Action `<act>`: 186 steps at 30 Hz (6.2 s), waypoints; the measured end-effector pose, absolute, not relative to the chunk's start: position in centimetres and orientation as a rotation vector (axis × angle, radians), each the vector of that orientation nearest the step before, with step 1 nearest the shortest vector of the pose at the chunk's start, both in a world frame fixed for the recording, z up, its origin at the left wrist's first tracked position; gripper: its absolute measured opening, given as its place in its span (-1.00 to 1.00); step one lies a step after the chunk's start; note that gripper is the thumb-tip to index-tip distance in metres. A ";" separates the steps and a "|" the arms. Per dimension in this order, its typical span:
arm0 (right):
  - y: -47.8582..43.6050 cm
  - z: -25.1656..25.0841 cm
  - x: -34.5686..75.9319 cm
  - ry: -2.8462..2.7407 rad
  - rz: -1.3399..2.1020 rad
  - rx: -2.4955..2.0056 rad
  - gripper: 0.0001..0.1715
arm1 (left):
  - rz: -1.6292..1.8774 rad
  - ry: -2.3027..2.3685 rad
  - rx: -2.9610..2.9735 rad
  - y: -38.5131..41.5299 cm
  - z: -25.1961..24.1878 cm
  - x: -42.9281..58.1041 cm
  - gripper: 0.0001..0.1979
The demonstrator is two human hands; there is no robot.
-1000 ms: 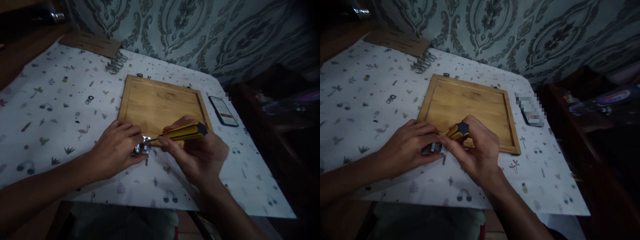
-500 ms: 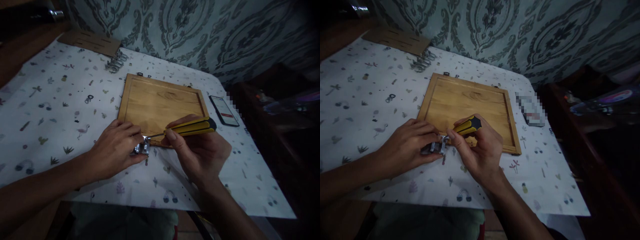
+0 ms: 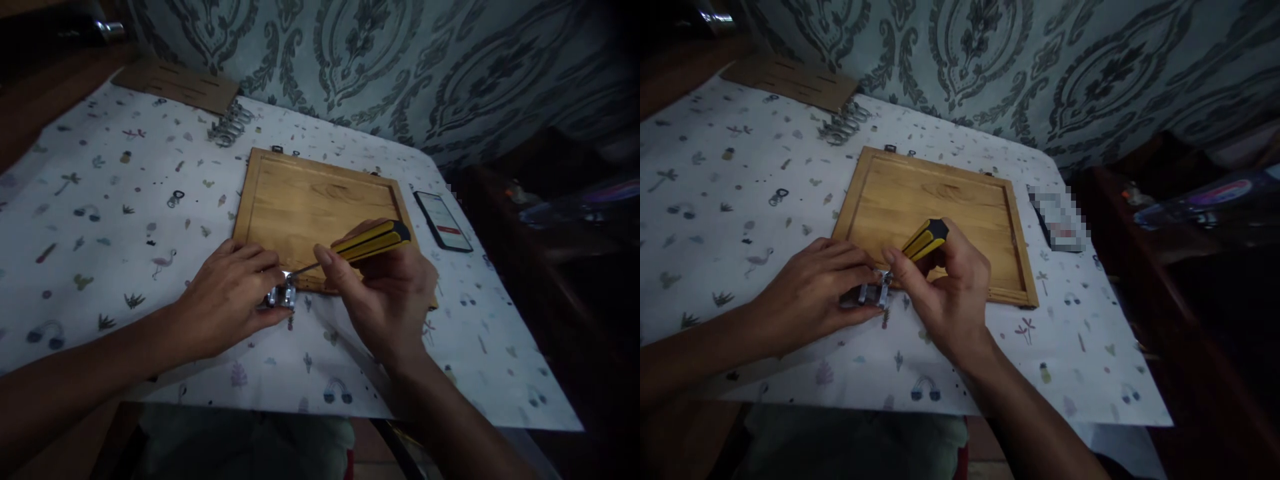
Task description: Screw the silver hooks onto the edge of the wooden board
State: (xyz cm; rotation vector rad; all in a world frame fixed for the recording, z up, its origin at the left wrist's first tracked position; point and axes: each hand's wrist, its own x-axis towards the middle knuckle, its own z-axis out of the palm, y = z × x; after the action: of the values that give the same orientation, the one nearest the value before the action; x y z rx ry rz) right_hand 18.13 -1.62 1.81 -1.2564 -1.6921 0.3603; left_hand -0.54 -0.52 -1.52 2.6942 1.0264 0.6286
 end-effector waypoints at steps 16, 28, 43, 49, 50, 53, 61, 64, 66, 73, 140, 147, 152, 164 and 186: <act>-1.9 2.1 18.4 -1.630 0.740 -1.242 -0.82 | 0.590 1.029 2.685 -0.4 -1.2 -0.5 -0.78; -2.3 3.2 18.4 -1.517 0.718 -1.234 -0.89 | 0.554 1.038 2.683 -0.4 -1.1 -0.5 -0.77; -3.5 2.3 18.6 -1.598 0.404 -1.206 -0.85 | 0.608 1.013 2.697 -0.5 -1.4 -0.6 -0.73; -3.7 2.0 18.9 -1.574 0.469 -1.221 -0.88 | 0.613 1.026 2.697 -0.6 -1.5 -0.6 -0.77; -3.7 1.9 18.9 -1.572 0.472 -1.226 -0.87 | 0.615 1.025 2.698 -0.6 -1.5 -0.6 -0.77; -3.7 1.8 19.0 -1.573 0.480 -1.233 -0.87 | 0.629 1.023 2.700 -0.5 -1.5 -0.5 -0.79; -3.6 1.8 19.2 -1.631 0.470 -1.219 -0.85 | 0.637 1.014 2.705 -0.5 -1.5 -0.5 -0.79; -3.7 1.7 19.0 -1.668 0.437 -1.228 -0.82 | 0.645 1.033 2.713 -0.6 -1.5 -0.5 -0.78; -3.8 1.6 18.7 -1.637 0.401 -1.234 -0.78 | 0.645 1.041 2.714 -0.6 -1.5 -0.5 -0.79; -3.7 2.3 17.5 -1.499 0.506 -1.205 -0.83 | 0.652 1.024 2.712 -0.5 -1.4 -0.5 -0.78; -2.0 2.2 18.5 -1.584 0.590 -1.227 -0.77 | 0.654 1.018 2.696 -0.5 -1.5 -0.6 -0.79; -3.0 2.0 18.7 -1.626 0.423 -1.200 -0.88 | 0.634 1.017 2.707 -0.5 -1.5 -0.5 -0.79; -3.4 2.3 18.9 -1.670 0.412 -1.181 -0.92 | 0.653 1.013 2.712 -0.5 -1.4 -0.5 -0.81; -3.3 1.3 19.2 -1.667 0.453 -1.247 -0.89 | 0.637 1.016 2.704 -0.5 -1.5 -0.5 -0.79; -2.6 2.3 19.1 -1.782 0.615 -1.191 -0.92 | 0.651 1.019 2.716 -0.5 -1.4 -0.5 -0.79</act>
State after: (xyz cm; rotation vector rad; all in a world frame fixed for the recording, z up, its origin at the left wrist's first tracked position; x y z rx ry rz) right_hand 19.12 -2.58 2.33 -1.1908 -1.7819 0.6150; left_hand -0.47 -0.53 -1.40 2.7161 1.0188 0.6514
